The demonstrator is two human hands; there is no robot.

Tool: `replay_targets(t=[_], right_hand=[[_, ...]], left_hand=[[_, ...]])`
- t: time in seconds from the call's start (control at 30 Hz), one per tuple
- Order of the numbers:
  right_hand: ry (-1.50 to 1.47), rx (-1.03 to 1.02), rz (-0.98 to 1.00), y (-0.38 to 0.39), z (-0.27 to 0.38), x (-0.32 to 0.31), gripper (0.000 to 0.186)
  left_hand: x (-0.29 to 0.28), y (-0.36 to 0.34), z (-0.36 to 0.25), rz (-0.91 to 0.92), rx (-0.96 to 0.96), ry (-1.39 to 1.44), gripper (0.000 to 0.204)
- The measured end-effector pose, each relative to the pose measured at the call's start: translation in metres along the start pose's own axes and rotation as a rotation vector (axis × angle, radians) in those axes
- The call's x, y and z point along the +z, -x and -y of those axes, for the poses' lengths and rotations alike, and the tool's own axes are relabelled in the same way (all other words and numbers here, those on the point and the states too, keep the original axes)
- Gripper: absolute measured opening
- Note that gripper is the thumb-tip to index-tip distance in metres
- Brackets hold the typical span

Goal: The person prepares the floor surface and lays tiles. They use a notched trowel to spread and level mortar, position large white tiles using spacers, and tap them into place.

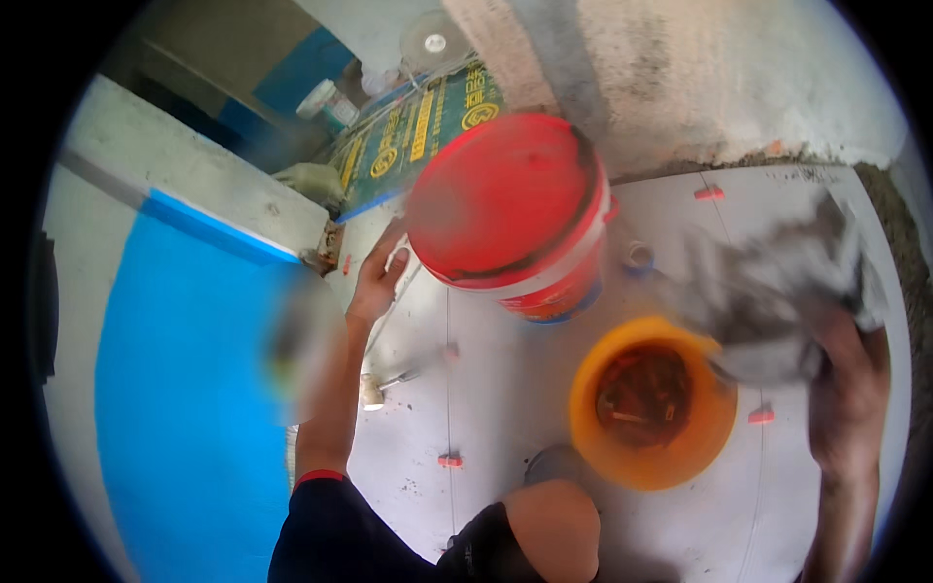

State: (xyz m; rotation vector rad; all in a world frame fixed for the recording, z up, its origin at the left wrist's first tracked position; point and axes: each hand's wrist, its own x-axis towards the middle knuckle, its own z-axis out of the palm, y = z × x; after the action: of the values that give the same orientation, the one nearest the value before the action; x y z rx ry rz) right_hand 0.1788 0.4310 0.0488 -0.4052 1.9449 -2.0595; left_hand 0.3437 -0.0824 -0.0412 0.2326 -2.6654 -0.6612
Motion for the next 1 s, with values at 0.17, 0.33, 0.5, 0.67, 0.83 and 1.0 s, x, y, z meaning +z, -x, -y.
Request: replay_targets(t=[0.17,0.33,0.5,0.67,0.83,1.0], right_hand=[[0.188,-0.214,0.345,-0.083,0.022,0.199,0.036],[0.921,-0.58,0.506,-0.091,-0.068,0.32,0.044],[1.139,-0.939,0.34,-0.072,-0.115,0.34,0.043],[1.166,-1.159,0.307,-0.082,-0.129,0.293,0.04],[1.173,-1.283,0.432,-0.104,-0.124,0.203,0.034],[1.242,-1.386,0.604,-0.159,-0.106,0.143,0.032]], left_hand=[[0.011,-0.005,0.008,0.022,0.028,-0.011,0.064],[0.038,-0.017,0.033,-0.05,0.018,0.451,0.075],[0.036,-0.012,0.053,-0.148,0.121,-0.019,0.048],[0.046,-0.02,0.061,-0.171,0.231,-0.136,0.049],[0.053,-0.021,0.067,-0.215,0.235,-0.159,0.055],[0.062,-0.018,0.077,-0.252,0.267,-0.143,0.056]])
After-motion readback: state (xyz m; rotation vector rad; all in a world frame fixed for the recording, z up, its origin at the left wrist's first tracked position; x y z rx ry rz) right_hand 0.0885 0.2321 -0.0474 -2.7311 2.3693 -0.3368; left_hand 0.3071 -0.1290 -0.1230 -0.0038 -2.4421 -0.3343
